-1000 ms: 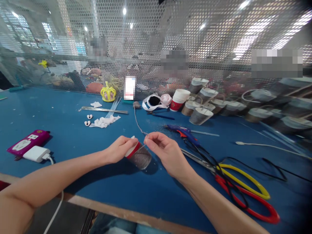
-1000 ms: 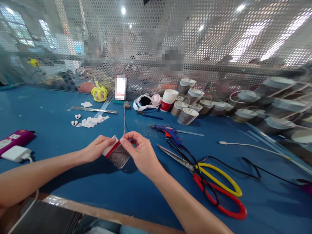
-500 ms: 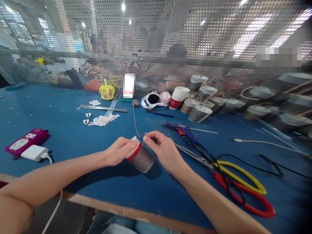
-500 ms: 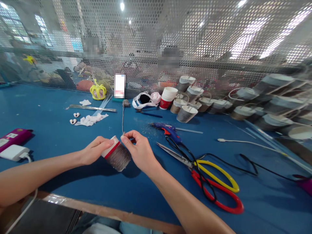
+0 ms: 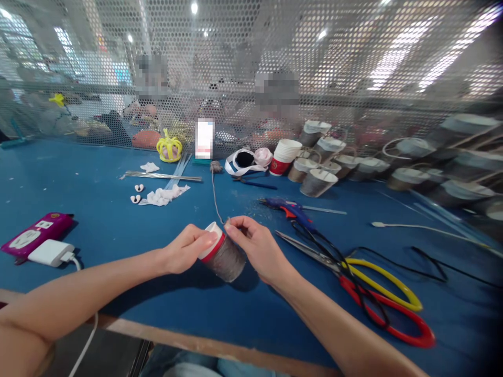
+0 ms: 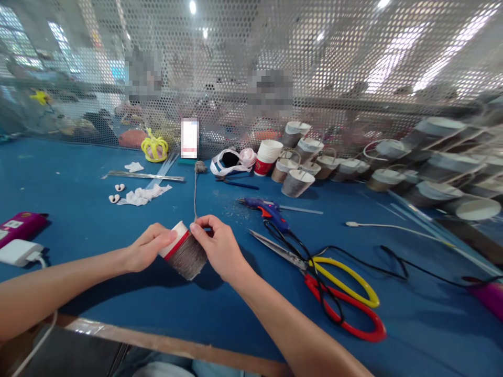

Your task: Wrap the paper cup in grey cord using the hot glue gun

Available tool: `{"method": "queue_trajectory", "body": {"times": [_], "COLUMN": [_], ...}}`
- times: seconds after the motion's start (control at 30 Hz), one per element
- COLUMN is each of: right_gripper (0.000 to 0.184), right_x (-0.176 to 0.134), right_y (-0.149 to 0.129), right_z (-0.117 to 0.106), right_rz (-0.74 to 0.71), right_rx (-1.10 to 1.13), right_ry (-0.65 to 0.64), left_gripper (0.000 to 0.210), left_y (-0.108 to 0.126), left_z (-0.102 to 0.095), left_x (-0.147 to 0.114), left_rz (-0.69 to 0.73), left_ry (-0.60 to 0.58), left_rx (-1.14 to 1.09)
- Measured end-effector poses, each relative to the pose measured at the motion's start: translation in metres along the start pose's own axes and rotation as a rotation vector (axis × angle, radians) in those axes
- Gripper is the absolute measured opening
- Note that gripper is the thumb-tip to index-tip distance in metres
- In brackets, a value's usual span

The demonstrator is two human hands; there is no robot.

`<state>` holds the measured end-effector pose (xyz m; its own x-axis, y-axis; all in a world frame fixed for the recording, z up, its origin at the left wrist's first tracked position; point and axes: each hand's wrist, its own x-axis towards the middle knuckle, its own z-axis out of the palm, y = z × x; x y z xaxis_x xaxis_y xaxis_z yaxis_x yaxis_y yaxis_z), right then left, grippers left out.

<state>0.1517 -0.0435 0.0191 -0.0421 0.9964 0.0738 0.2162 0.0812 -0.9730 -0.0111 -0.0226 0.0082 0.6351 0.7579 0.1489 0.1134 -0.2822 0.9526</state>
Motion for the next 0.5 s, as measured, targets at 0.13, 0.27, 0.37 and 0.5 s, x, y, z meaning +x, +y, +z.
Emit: {"method": "queue_trajectory", "body": {"times": [0.13, 0.27, 0.37, 0.5], "right_gripper": [0.018, 0.018, 0.017, 0.016], "right_x": [-0.0009, -0.0048, -0.0069, -0.0048], "right_y": [0.0008, 0.0005, 0.0000, 0.0021], "right_z": [0.0015, 0.0034, 0.0040, 0.0029], "right_rz": [0.019, 0.025, 0.011, 0.064], "right_rx": [0.027, -0.036, -0.078, 0.023], "right_ry": [-0.024, -0.049, -0.060, -0.026], "left_gripper": [0.042, 0.043, 0.042, 0.040], "left_y": [0.0006, -0.0015, -0.0029, 0.0000], "left_z": [-0.0007, -0.0017, -0.0006, 0.0013], "left_x": [-0.0006, -0.0017, -0.0027, -0.0019], "left_rz": [0.060, 0.125, 0.157, 0.183], "left_ry": [-0.008, -0.031, -0.045, -0.041], "left_rx": [0.048, 0.097, 0.122, 0.185]}}
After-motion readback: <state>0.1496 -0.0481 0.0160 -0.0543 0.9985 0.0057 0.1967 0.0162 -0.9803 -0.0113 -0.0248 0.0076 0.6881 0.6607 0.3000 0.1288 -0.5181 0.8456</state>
